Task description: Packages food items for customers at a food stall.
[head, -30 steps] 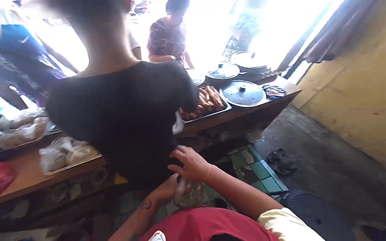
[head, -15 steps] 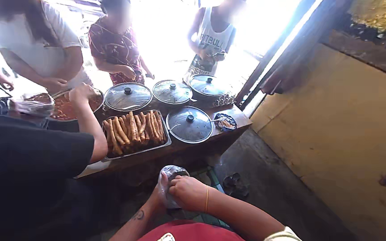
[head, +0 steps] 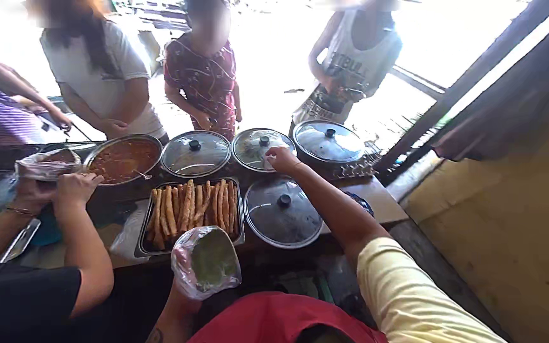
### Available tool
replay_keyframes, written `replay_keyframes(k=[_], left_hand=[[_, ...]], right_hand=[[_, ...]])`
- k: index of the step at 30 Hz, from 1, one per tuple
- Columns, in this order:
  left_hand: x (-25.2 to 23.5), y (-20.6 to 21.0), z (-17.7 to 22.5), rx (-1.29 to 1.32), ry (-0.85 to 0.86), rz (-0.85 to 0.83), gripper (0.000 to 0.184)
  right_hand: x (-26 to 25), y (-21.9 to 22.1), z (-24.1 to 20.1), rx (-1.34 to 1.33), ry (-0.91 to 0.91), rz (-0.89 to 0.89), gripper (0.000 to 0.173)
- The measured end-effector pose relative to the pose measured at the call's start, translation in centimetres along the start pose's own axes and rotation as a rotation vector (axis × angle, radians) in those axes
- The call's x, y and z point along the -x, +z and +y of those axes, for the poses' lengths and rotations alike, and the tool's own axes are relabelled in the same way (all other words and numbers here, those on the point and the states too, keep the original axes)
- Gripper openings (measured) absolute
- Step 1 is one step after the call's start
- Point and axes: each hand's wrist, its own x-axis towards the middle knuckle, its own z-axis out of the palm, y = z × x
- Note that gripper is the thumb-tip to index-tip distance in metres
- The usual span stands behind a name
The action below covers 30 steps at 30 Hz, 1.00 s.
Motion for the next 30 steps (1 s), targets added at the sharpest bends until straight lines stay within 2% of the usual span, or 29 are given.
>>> replay_keyframes(k=[3, 6, 10, 12, 14, 17, 20, 22, 24, 26, 28, 30], left_hand=[[0.3, -1.6, -5.3, 0.142, 0.058, 0.077, 0.092], [1.9, 1.3, -6.6, 0.285, 0.032, 0.324, 0.081], [3.4, 5.8, -7.2, 0.316, 0.054, 0.434, 0.071], [3.2, 7.9, -7.0, 0.322, 0.072, 0.45, 0.072], [2.9, 9.7, -6.8, 0.298, 0.082, 0.429, 0.07], [2.4, 10.8, -7.3, 0.23, 0.09, 0.367, 0.047], [0.0, 10.5, -8.8, 0.251, 0.129, 0.238, 0.065], [-1.3, 10.6, -9.0, 0.262, 0.106, 0.156, 0.065], [-2.3, 11.3, -8.3, 0.295, 0.081, 0.107, 0.06], [-3.2, 12.5, -7.6, 0.292, 0.051, 0.154, 0.056], [-3.9, 13.3, -7.5, 0.287, 0.009, 0.229, 0.056], [-4.6, 14.3, -7.4, 0.282, 0.026, 0.197, 0.055]], right_hand=[[-7.1, 0.1, 2.3, 0.074, 0.086, -0.073, 0.04], [-12.1, 0.4, 3.5, 0.158, 0.083, -0.135, 0.05], [-14.3, 0.9, 4.9, 0.148, -0.005, -0.208, 0.033], [-13.9, -1.0, 5.6, 0.086, -0.114, -0.171, 0.032], [-11.8, -5.1, 6.3, -0.024, -0.218, -0.103, 0.035], [-4.9, -12.9, 8.8, -0.282, -0.264, 0.029, 0.034], [7.8, -19.1, 13.8, -0.455, -0.143, 0.165, 0.028], [15.5, -21.5, 17.7, -0.388, -0.022, 0.209, 0.031], [21.3, -21.3, 22.2, -0.289, 0.112, 0.195, 0.031], [24.1, -19.1, 26.2, -0.137, 0.243, 0.124, 0.03], [24.0, -15.4, 27.8, -0.007, 0.391, -0.002, 0.026], [22.5, -11.2, 28.0, 0.061, 0.513, -0.126, 0.028]])
